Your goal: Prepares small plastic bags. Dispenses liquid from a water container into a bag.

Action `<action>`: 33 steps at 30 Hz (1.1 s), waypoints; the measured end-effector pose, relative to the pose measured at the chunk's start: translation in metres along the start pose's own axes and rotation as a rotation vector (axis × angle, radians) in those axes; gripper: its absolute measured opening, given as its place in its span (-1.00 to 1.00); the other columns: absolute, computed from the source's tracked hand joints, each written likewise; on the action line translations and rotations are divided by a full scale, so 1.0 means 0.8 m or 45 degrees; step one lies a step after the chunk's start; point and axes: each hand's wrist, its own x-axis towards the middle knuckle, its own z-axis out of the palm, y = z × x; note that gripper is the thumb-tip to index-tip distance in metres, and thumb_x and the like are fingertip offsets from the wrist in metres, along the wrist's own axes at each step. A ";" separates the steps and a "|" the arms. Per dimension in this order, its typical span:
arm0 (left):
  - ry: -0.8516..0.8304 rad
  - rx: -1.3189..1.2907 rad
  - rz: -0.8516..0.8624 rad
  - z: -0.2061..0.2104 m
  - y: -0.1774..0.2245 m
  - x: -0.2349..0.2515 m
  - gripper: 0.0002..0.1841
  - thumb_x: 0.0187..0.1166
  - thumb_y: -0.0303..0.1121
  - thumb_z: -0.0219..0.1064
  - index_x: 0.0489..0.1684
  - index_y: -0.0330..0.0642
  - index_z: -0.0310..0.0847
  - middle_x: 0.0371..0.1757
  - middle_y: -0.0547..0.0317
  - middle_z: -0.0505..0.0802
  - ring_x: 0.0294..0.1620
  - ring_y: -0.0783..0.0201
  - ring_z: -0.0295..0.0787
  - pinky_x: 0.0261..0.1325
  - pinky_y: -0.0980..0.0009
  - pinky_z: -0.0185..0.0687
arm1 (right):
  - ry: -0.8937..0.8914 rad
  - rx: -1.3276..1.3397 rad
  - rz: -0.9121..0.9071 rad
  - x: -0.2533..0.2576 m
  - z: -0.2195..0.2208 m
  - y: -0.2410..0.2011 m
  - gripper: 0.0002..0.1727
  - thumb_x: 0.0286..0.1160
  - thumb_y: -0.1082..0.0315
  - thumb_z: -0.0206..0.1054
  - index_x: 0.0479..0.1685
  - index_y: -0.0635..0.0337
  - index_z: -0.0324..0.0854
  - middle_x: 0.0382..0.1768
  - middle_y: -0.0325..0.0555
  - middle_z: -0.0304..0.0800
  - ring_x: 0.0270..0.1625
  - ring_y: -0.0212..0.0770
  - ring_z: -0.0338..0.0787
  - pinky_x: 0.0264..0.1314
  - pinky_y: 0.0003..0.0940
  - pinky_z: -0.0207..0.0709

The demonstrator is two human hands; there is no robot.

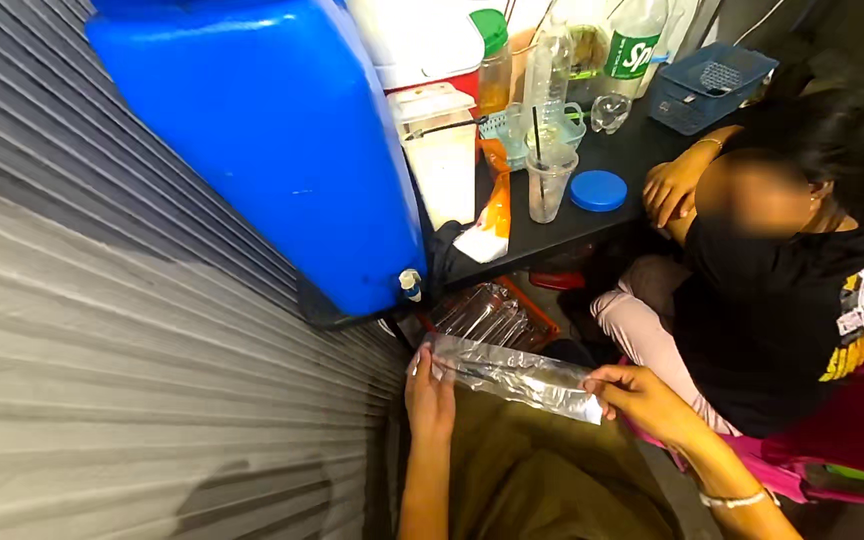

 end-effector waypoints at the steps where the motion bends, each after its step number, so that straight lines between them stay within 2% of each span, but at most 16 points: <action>1: 0.037 0.112 -0.008 -0.011 -0.002 0.008 -0.70 0.84 -0.27 0.09 0.37 -0.23 0.43 -0.17 0.18 0.77 -0.23 0.33 0.80 -0.06 0.36 0.79 | -0.027 -0.004 0.028 0.008 0.002 -0.003 -0.76 0.68 0.25 0.28 -0.07 0.20 0.79 -0.37 -0.27 0.83 -0.44 -0.44 0.76 -0.32 -0.50 0.71; 4: 0.250 0.524 0.082 -0.036 -0.003 0.014 -0.26 0.64 -0.10 0.40 0.62 -0.41 0.16 0.38 -0.28 0.63 0.27 -0.02 0.71 0.27 0.04 0.72 | -0.035 0.018 0.036 0.036 0.017 -0.009 -0.72 0.62 0.12 0.38 -0.26 0.16 0.75 -0.47 -0.29 0.76 -0.50 -0.45 0.70 -0.42 -0.53 0.61; 5: 0.285 0.700 0.253 -0.038 -0.003 0.009 -0.15 0.55 -0.06 0.47 0.61 -0.49 0.11 0.42 -0.38 0.55 0.33 -0.10 0.62 0.30 -0.01 0.66 | -0.027 0.036 0.020 0.046 0.025 -0.013 -0.71 0.59 0.10 0.41 -0.31 0.15 0.71 -0.50 -0.31 0.72 -0.51 -0.46 0.66 -0.42 -0.54 0.57; 6: 0.268 0.873 0.444 -0.030 0.001 -0.004 -0.16 0.50 -0.04 0.50 0.49 -0.58 0.20 0.36 -0.47 0.55 0.29 -0.15 0.59 0.26 -0.02 0.60 | -0.026 0.057 0.001 0.058 0.032 -0.017 -0.69 0.57 0.09 0.43 -0.37 0.14 0.68 -0.52 -0.33 0.69 -0.51 -0.48 0.64 -0.43 -0.56 0.53; 7: 0.163 1.008 0.572 -0.016 0.007 -0.021 -0.27 0.50 -0.05 0.48 0.32 -0.61 0.36 0.26 -0.46 0.61 0.23 -0.14 0.62 0.22 0.00 0.60 | -0.029 0.077 -0.014 0.070 0.042 -0.022 -0.68 0.57 0.08 0.44 -0.41 0.12 0.64 -0.54 -0.34 0.66 -0.52 -0.49 0.61 -0.44 -0.57 0.49; 8: -0.003 1.104 0.609 0.000 0.012 -0.039 -0.42 0.52 -0.07 0.46 0.13 -0.53 0.54 0.16 -0.33 0.69 0.16 -0.03 0.67 0.17 0.09 0.65 | -0.040 0.087 -0.023 0.082 0.053 -0.026 -0.66 0.57 0.07 0.43 -0.44 0.11 0.61 -0.56 -0.35 0.63 -0.52 -0.49 0.59 -0.44 -0.57 0.47; 10: -0.349 1.209 0.499 0.029 0.013 -0.061 -0.59 0.54 -0.05 0.43 -0.09 -0.31 0.70 0.08 -0.04 0.74 0.08 0.22 0.70 0.12 0.29 0.67 | -0.080 0.093 -0.036 0.104 0.077 -0.033 -0.65 0.62 0.10 0.40 -0.48 0.12 0.57 -0.57 -0.36 0.59 -0.54 -0.51 0.55 -0.45 -0.59 0.44; 12: -0.496 1.222 0.356 0.042 0.008 -0.060 -0.59 0.52 0.00 0.44 -0.11 -0.23 0.71 -0.01 0.10 0.75 0.00 0.32 0.68 0.08 0.35 0.64 | -0.103 0.125 -0.048 0.121 0.098 -0.040 -0.64 0.67 0.15 0.33 -0.51 0.13 0.56 -0.60 -0.34 0.56 -0.56 -0.49 0.50 -0.46 -0.56 0.38; 15: -0.547 1.083 0.220 0.039 0.006 -0.044 -0.72 0.59 -0.14 0.43 -0.17 -0.22 0.69 -0.27 0.23 0.73 -0.24 0.41 0.66 -0.09 0.45 0.62 | -0.115 0.204 -0.033 0.139 0.118 -0.046 -0.55 0.68 0.06 0.34 -0.57 0.14 0.52 -0.64 -0.31 0.50 -0.60 -0.45 0.45 -0.51 -0.51 0.34; 19: -0.562 1.133 0.177 0.021 0.017 -0.029 -0.79 0.67 -0.24 0.34 -0.16 -0.19 0.78 -0.27 0.27 0.80 -0.22 0.45 0.71 -0.04 0.44 0.64 | -0.192 0.207 -0.014 0.154 0.122 -0.045 -0.52 0.63 0.01 0.39 -0.61 0.09 0.46 -0.69 -0.35 0.38 -0.68 -0.46 0.32 -0.58 -0.52 0.23; 21: -0.418 1.116 0.244 0.014 0.017 -0.020 -0.78 0.71 -0.28 0.27 -0.21 -0.19 0.80 -0.29 0.27 0.81 -0.25 0.46 0.68 -0.10 0.44 0.59 | -0.277 0.115 -0.027 0.160 0.120 -0.045 -0.56 0.58 0.01 0.44 -0.56 0.09 0.49 -0.67 -0.37 0.43 -0.67 -0.49 0.36 -0.56 -0.55 0.26; 23: -0.263 1.103 0.333 0.008 0.015 -0.009 -0.77 0.71 -0.30 0.26 -0.19 -0.22 0.81 -0.22 0.19 0.85 -0.16 0.40 0.74 0.00 0.36 0.65 | -0.359 -0.043 -0.053 0.166 0.119 -0.042 -0.59 0.56 0.00 0.45 -0.46 0.13 0.57 -0.60 -0.35 0.47 -0.59 -0.48 0.40 -0.48 -0.51 0.32; 26: -0.092 1.212 0.458 0.009 0.012 -0.002 -0.78 0.68 -0.33 0.26 -0.19 -0.24 0.81 -0.13 0.10 0.84 -0.05 0.31 0.76 0.11 0.29 0.66 | -0.374 -0.353 -0.035 0.176 0.128 -0.045 -0.61 0.64 0.00 0.33 -0.26 0.20 0.66 -0.44 -0.19 0.59 -0.40 -0.32 0.56 -0.25 -0.28 0.48; 28: -0.057 1.396 0.495 0.013 0.014 -0.003 -0.79 0.63 -0.34 0.27 -0.21 -0.24 0.82 -0.13 0.07 0.81 -0.06 0.26 0.75 0.10 0.27 0.66 | -0.247 -0.548 0.014 0.180 0.138 -0.058 -0.65 0.69 0.08 0.25 -0.12 0.22 0.68 -0.29 -0.02 0.72 -0.19 -0.11 0.71 -0.03 -0.03 0.56; 30: -0.125 1.612 0.365 0.016 0.022 -0.003 -0.78 0.58 -0.29 0.33 -0.05 -0.22 0.79 -0.01 0.01 0.80 0.01 0.16 0.76 0.16 0.17 0.68 | -0.096 -0.661 0.008 0.186 0.149 -0.070 -0.69 0.68 0.18 0.21 0.12 0.24 0.64 -0.14 0.08 0.80 -0.03 0.02 0.81 0.13 0.06 0.63; 33: -0.148 1.631 0.230 0.021 0.023 0.002 -0.43 0.45 -0.29 0.50 0.43 -0.27 0.46 0.21 -0.15 0.71 0.11 0.03 0.75 0.18 0.12 0.71 | -0.028 -0.659 -0.108 0.198 0.164 -0.071 -0.69 0.62 0.31 0.26 0.24 0.26 0.55 -0.20 0.04 0.78 -0.13 -0.07 0.81 0.04 -0.09 0.66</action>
